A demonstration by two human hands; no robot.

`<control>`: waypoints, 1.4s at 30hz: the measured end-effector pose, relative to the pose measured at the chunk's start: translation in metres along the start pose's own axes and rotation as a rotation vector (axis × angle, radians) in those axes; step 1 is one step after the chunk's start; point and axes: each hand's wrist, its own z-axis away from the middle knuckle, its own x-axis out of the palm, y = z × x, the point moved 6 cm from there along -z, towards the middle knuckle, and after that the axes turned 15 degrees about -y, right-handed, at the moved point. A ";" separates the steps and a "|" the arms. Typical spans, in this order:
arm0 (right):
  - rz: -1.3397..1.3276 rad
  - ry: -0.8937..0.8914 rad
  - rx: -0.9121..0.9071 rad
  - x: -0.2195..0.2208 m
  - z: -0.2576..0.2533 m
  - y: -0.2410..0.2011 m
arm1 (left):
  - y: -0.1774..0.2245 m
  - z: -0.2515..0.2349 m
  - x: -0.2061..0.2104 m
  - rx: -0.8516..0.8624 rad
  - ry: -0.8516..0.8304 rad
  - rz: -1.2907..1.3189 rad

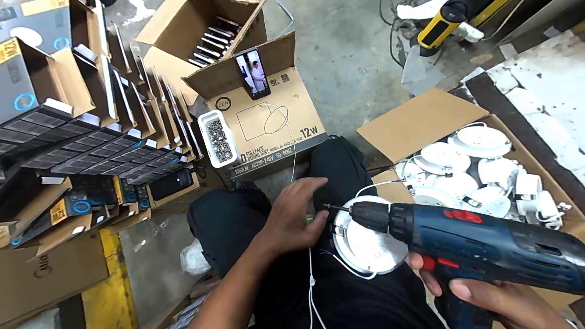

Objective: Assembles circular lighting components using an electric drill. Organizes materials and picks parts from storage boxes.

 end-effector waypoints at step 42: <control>-0.049 0.089 0.086 0.000 0.043 0.020 | -0.098 0.046 0.054 -0.577 -0.125 0.940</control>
